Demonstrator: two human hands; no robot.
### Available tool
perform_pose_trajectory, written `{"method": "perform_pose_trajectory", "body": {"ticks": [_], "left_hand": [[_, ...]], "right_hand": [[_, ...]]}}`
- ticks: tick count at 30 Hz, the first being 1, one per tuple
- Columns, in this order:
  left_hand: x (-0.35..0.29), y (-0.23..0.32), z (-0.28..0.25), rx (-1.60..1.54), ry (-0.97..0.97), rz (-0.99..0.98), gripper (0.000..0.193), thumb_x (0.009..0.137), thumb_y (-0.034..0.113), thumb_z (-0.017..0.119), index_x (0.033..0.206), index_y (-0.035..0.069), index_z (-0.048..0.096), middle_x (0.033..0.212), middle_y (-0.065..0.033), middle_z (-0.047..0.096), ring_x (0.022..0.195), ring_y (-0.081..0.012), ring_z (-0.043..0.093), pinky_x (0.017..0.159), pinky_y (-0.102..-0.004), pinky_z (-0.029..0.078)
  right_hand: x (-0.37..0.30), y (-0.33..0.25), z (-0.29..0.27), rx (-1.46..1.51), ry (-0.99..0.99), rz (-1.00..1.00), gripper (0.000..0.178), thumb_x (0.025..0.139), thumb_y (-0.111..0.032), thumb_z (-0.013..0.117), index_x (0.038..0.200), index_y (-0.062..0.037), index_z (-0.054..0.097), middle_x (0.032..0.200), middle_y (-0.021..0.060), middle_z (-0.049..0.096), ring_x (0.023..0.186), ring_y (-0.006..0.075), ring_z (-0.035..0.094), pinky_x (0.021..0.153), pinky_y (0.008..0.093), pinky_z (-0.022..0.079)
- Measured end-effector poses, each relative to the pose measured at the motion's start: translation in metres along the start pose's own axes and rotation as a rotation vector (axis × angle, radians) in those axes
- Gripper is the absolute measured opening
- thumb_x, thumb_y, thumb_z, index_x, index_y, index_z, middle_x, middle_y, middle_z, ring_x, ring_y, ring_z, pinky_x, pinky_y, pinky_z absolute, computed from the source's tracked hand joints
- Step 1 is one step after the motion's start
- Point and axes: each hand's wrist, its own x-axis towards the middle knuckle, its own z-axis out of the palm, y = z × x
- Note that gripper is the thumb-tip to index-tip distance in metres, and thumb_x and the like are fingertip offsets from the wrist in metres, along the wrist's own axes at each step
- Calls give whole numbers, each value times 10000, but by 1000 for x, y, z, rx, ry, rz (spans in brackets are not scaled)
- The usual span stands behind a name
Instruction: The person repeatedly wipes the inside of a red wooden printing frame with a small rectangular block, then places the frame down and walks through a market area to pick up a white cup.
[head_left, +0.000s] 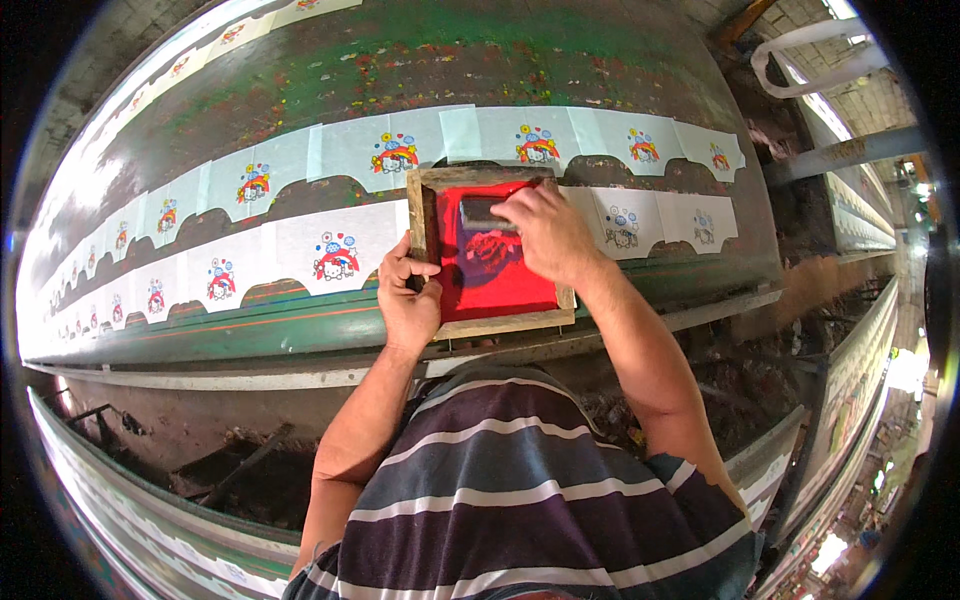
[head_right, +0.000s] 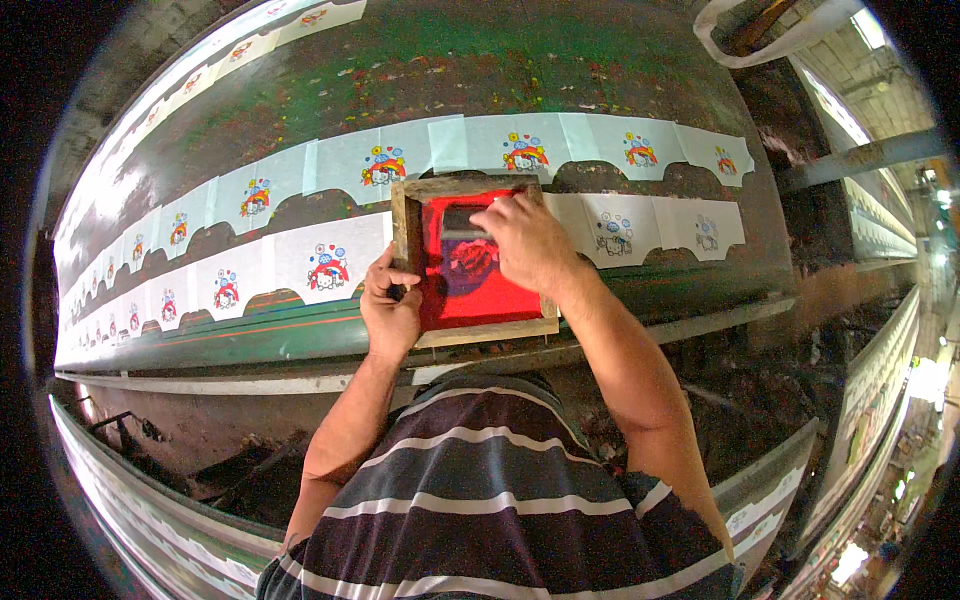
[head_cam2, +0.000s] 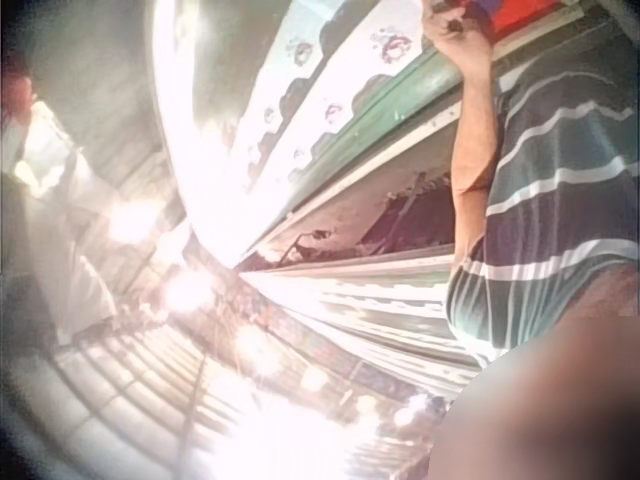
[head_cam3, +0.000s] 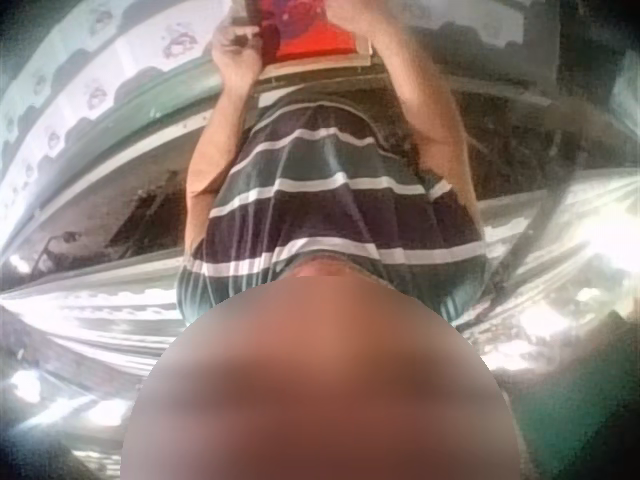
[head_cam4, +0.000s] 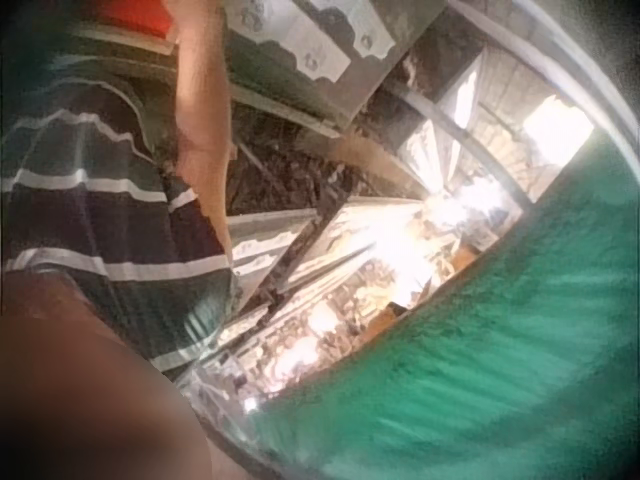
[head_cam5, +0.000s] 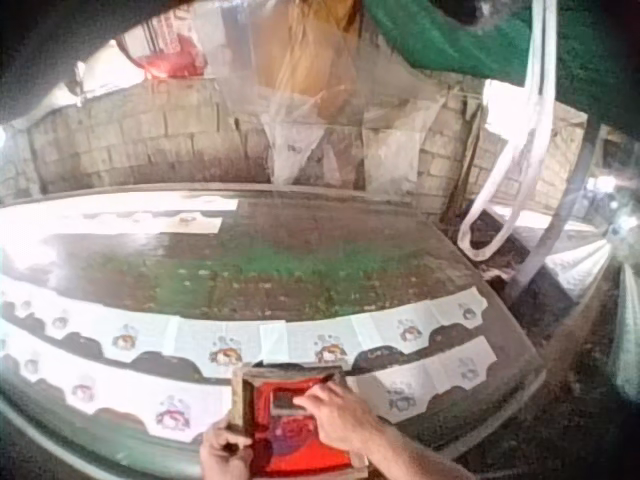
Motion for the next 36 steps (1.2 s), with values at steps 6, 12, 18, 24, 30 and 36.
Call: {"method": "perform_pose_trajectory", "body": {"ticks": [6,12,18,24,30,36], "left_hand": [[-1,2,0,20,3,31,327,780,-182,725,966,80,787,1618,-266,625,1483,-376,608,1229,-468,448],[1,-1,-2,16,7,54,330,784,-185,722,972,80,778,1585,-270,659,1470,-360,632,1212,-450,471],[5,5,-2,-23,17,84,331,796,-206,694,981,58,767,1565,-264,676,1433,-311,666,1166,-382,499],[-5,32,35,-29,29,134,329,800,-207,680,973,64,750,1619,-246,646,1500,-347,627,1250,-447,466],[-21,49,151,-15,45,164,318,787,-189,712,954,78,762,1624,-268,638,1538,-367,585,1278,-442,430],[-35,56,231,-147,20,111,325,815,-206,705,981,69,758,1651,-256,621,1524,-335,603,1240,-406,466]], "right_hand": [[-63,-47,10,-6,5,-78,444,954,-79,667,1391,-66,743,1301,112,688,1203,345,653,1092,503,541],[-98,-73,-1,58,-31,-79,400,974,-137,658,1355,-84,768,1302,90,707,1214,329,645,1106,501,521],[-119,-59,-1,317,53,-70,399,931,-160,834,1318,-78,779,1379,91,695,1322,332,627,1163,487,506],[-175,-8,5,497,546,305,397,947,-65,849,1335,-44,768,1390,178,708,1288,407,683,1136,512,535],[-240,72,-8,682,576,417,380,1004,35,757,1380,-13,742,1433,161,718,1341,289,695,1136,413,558],[-288,137,-34,690,560,387,404,971,3,809,1370,-28,757,1419,161,720,1337,338,686,1151,447,545]]}}
